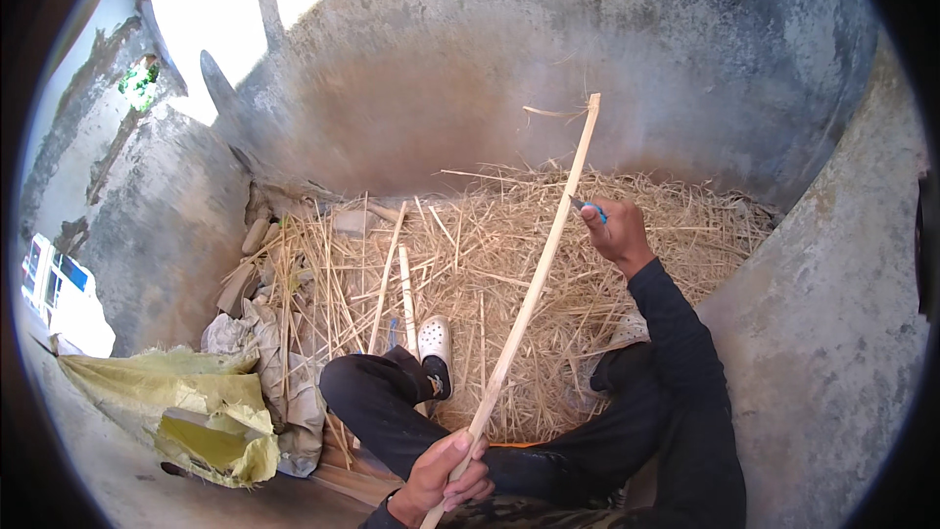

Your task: The person sits on a straw-covered floor and uses a blue utility knife to peel the outer layer off a long, thin wooden stick. They hold the stick with their left hand and scrape the knife along its length with their right hand, creating thin shavings that fall onto the straw.

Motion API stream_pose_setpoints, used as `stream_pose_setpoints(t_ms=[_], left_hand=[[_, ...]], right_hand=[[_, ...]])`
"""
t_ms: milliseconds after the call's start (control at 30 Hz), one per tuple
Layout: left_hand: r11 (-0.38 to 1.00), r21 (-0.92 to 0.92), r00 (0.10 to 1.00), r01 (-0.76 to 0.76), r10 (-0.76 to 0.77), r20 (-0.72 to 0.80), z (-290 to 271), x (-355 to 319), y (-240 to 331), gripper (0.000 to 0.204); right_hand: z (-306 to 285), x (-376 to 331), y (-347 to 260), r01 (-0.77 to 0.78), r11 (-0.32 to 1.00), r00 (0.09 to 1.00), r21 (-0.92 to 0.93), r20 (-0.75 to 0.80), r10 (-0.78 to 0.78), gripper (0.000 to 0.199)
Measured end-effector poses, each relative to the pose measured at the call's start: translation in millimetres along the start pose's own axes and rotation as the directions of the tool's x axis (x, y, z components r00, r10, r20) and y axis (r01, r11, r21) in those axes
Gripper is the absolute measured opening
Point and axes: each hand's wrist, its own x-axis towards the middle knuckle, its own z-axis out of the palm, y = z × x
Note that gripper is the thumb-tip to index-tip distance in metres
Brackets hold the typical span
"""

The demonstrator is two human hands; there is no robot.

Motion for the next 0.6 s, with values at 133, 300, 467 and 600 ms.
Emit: stream_pose_setpoints(t_ms=[133,300,467,600], left_hand=[[1.0,0.02,1.0,0.018,-0.017,-0.017,0,1,2,0.025],[0.998,0.03,0.999,0.049,-0.049,0.009,-5,-1,-1,0.025],[1.0,0.02,0.999,0.004,-0.003,-0.039,3,-4,0,0.026],[0.998,0.027,0.998,0.053,-0.052,-0.029,-1,-8,-3,0.027]], right_hand=[[18,-22,-29,0.304,0.952,0.953,0.015,-0.014,-0.304,0.071],[-2,8,12,0.054,0.997,0.999,-0.059,0.003,-0.054,0.073],[21,-9,-8,0.236,0.972,0.971,0.006,0.036,-0.236,0.073],[5,8,43,0.07,0.994,0.996,-0.083,-0.046,-0.074,0.072]])
